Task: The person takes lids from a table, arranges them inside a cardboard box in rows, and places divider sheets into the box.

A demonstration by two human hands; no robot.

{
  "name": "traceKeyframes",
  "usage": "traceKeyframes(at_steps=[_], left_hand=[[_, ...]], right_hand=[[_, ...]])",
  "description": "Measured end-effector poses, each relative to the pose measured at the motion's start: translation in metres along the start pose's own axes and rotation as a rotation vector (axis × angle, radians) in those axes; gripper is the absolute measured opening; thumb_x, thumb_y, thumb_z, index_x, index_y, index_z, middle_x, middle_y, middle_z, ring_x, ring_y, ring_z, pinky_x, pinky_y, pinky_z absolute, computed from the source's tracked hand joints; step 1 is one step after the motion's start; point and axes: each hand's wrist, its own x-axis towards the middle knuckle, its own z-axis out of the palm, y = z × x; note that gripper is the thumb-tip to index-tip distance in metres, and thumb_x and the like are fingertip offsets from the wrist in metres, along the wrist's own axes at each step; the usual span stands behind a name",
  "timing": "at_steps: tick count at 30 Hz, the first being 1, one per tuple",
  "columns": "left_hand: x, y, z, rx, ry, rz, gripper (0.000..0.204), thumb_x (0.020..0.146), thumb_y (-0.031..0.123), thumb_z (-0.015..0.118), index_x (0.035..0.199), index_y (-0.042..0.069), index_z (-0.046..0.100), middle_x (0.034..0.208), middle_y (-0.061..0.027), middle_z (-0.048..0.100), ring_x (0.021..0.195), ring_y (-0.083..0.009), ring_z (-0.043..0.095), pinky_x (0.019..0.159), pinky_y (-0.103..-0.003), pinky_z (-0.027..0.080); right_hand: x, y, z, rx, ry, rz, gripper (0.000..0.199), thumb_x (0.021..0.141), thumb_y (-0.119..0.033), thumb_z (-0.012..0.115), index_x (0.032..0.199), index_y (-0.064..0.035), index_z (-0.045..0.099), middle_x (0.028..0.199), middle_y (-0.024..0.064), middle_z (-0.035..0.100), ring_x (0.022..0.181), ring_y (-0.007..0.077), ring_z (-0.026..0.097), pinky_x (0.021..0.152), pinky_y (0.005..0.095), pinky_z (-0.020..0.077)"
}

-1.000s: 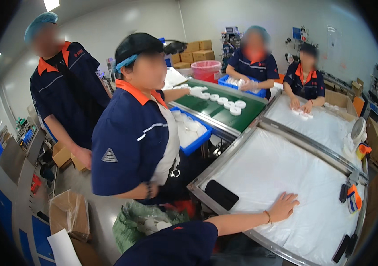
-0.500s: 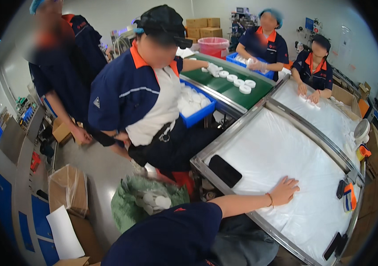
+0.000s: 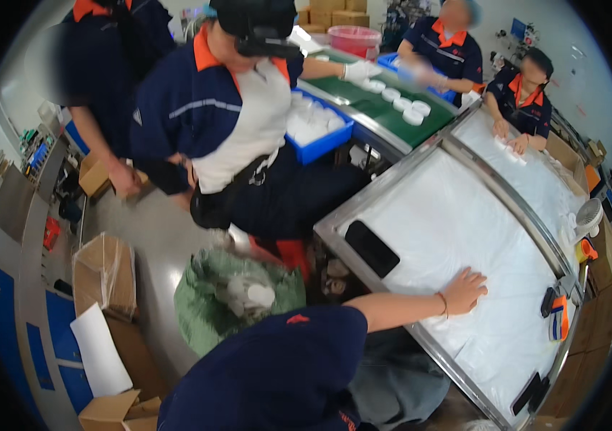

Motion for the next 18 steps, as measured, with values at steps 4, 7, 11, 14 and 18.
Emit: traceKeyframes(at_steps=[4, 7, 11, 14, 18], left_hand=[[0.003, 0.005, -0.007, -0.020, -0.035, 0.011, 0.027, 0.080, 0.010, 0.059, 0.106, 0.010, 0.058, 0.131, -0.0150, 0.048, 0.127, -0.0307, 0.040, 0.110, -0.054, 0.024], [0.001, 0.004, -0.005, -0.022, -0.056, -0.005, 0.027, 0.079, 0.011, 0.059, 0.106, 0.010, 0.058, 0.131, -0.0146, 0.048, 0.127, -0.0305, 0.039, 0.110, -0.054, 0.024], [0.000, -0.002, 0.000, 0.024, -0.024, -0.007, 0.028, 0.078, 0.012, 0.061, 0.106, 0.010, 0.058, 0.130, -0.0137, 0.048, 0.127, -0.0300, 0.039, 0.110, -0.053, 0.024], [0.002, -0.001, -0.001, -0.003, -0.030, 0.005, 0.029, 0.078, 0.012, 0.062, 0.107, 0.010, 0.058, 0.130, -0.0134, 0.047, 0.126, -0.0298, 0.039, 0.110, -0.053, 0.023], [0.005, -0.002, -0.004, 0.002, -0.031, 0.015, 0.031, 0.077, 0.012, 0.062, 0.108, 0.010, 0.058, 0.130, -0.0136, 0.047, 0.126, -0.0298, 0.040, 0.110, -0.053, 0.023]], right_hand=[[-0.012, 0.006, -0.015, 0.014, -0.038, 0.010, 0.041, 0.092, -0.021, 0.051, 0.128, -0.0028, 0.053, 0.117, 0.0211, 0.061, 0.106, 0.0322, 0.059, 0.096, 0.0416, 0.0439], [-0.006, -0.006, -0.010, 0.047, -0.067, 0.000, 0.040, 0.092, -0.021, 0.050, 0.128, -0.0028, 0.053, 0.118, 0.0210, 0.061, 0.106, 0.0319, 0.058, 0.097, 0.0414, 0.0437], [-0.009, -0.012, -0.011, 0.075, -0.125, -0.001, 0.040, 0.093, -0.021, 0.050, 0.129, -0.0028, 0.053, 0.118, 0.0207, 0.061, 0.106, 0.0316, 0.058, 0.097, 0.0413, 0.0434], [-0.016, -0.013, -0.014, 0.095, -0.167, 0.008, 0.040, 0.093, -0.021, 0.049, 0.129, -0.0028, 0.052, 0.118, 0.0206, 0.061, 0.107, 0.0313, 0.058, 0.098, 0.0411, 0.0431], [-0.022, -0.019, -0.013, 0.129, -0.215, 0.011, 0.040, 0.094, -0.020, 0.048, 0.130, -0.0028, 0.052, 0.118, 0.0203, 0.061, 0.107, 0.0309, 0.058, 0.098, 0.0410, 0.0428]])
